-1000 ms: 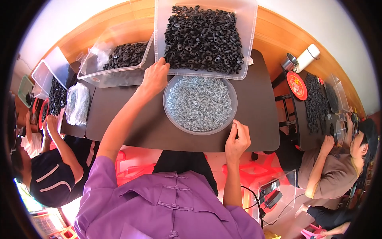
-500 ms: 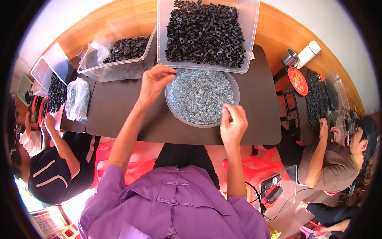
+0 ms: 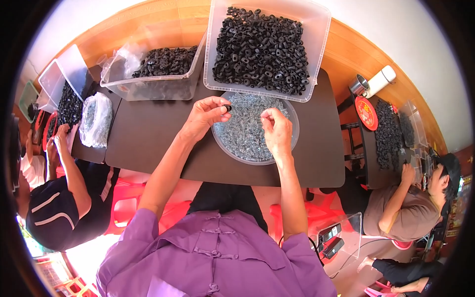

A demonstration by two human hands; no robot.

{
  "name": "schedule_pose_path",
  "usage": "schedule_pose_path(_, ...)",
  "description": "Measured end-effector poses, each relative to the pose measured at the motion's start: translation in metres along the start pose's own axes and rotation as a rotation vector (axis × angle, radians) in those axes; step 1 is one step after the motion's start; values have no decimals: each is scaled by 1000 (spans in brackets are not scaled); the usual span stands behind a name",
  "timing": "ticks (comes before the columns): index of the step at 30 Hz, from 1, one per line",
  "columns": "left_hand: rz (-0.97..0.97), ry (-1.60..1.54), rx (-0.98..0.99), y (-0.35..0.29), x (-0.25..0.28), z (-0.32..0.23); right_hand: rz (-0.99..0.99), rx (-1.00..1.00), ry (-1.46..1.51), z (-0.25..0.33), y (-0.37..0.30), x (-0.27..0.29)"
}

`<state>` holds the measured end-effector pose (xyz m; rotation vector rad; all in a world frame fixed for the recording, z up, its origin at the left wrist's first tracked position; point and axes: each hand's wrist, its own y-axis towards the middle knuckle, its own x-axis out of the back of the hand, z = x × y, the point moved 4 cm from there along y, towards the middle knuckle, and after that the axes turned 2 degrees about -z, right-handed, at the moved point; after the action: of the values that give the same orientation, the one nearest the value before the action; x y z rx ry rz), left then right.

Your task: The person assembles small black plastic components by hand, attaching silver rings to them.

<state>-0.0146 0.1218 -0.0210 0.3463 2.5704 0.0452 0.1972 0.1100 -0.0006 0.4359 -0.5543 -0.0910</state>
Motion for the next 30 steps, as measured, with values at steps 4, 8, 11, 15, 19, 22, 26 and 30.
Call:
schedule_pose_path(4,11,36,9,1,0,2,30,-103,30,-2,2,3)
schedule_pose_path(8,17,58,11,0,-2,-1,104,-18,-147,11,-1,-7)
schedule_pose_path(11,18,63,6,-1,-2,1,192,20,-242,10,-1,-17)
schedule_pose_path(15,19,67,19,-3,-3,0,319,29,-299,8,2,-22)
schedule_pose_path(19,23,63,35,-3,-4,-1,265,74,-221,11,1,-20)
schedule_pose_path(22,32,100,48,-4,-5,-1,223,96,-204,14,1,-18)
schedule_pose_path(26,55,98,16,-3,-6,-4,146,56,-85,13,4,-16)
schedule_pose_path(30,83,130,2,-3,-9,0,114,-174,427,14,7,-9)
